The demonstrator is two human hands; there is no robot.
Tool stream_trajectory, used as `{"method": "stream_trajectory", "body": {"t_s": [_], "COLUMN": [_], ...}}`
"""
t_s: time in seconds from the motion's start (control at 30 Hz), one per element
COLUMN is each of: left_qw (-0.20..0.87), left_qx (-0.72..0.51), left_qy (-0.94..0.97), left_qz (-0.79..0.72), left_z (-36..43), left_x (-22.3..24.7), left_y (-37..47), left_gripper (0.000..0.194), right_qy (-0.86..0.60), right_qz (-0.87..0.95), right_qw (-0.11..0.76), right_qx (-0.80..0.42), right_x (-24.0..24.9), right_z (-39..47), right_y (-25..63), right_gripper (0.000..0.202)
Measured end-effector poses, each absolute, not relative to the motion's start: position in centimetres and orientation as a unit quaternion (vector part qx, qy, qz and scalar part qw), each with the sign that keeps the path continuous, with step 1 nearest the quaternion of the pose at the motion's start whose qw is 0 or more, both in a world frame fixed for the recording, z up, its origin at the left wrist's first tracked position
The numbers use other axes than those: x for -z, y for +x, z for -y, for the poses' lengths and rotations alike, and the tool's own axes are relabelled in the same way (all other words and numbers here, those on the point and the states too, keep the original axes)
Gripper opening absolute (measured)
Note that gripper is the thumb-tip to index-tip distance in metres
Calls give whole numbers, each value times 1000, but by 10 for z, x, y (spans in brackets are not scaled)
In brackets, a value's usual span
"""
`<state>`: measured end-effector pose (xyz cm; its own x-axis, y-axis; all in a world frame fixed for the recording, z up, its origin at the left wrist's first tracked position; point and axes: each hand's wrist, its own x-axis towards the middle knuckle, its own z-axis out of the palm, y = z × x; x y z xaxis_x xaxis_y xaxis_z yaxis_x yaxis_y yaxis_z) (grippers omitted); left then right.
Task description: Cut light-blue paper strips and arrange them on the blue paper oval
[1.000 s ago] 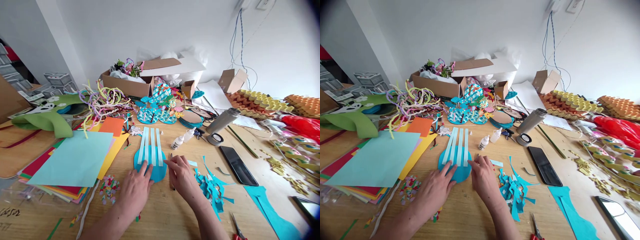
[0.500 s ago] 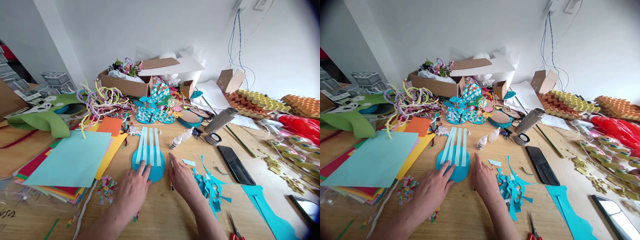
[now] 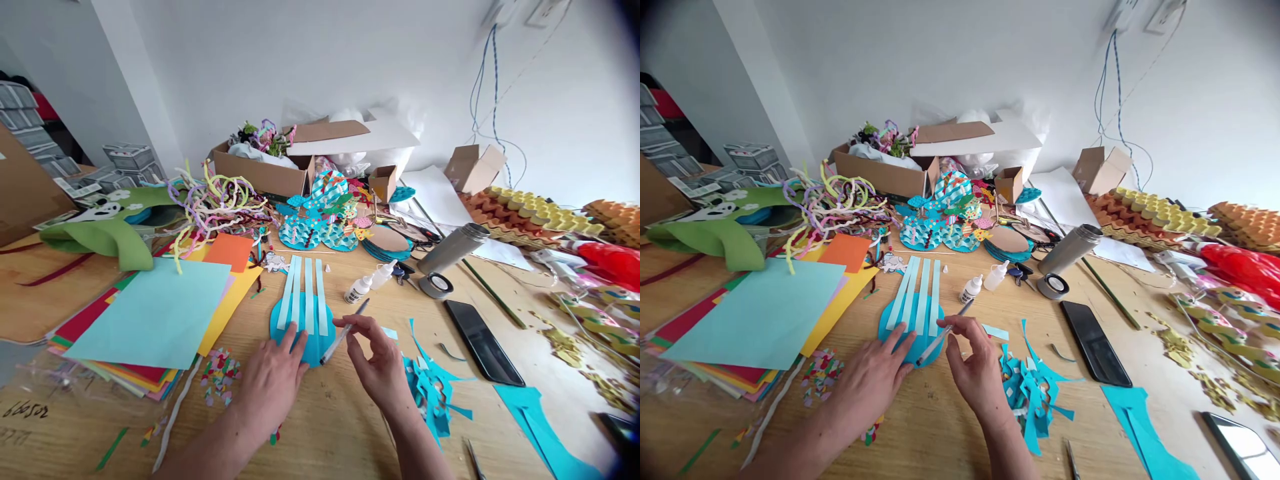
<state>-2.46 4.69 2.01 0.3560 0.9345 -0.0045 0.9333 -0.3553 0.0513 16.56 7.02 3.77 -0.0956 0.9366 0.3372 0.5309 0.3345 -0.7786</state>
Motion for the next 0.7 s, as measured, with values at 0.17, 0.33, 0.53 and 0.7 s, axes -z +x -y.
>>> {"method": "stream_trajectory", "body": {"t_s": [0.17,0.33,0.53,0.7], "left_qw": [28,27,20,18], "left_qx": [-15,-11,-17,-14], "left_qy": [821,823,826,824], "left_qz": [-569,-567,-563,-566], "left_z": [-47,-49,-47,-48], "left_x": [-22,-21,-21,-21], "left_y": [-24,-25,-26,-25], "left_gripper": [44,44,44,43], "right_qy": [-534,-511,-504,-485], "right_qz": [669,725,758,787], "right_qw": [464,420,384,355], "right_qx": [-228,-191,-157,-140], "right_x": [-32,-31,-34,-30], "right_z": [-69,-70,-73,-75], "right_y": [160,160,163,163], "right_gripper": [9,11,21,24]}}
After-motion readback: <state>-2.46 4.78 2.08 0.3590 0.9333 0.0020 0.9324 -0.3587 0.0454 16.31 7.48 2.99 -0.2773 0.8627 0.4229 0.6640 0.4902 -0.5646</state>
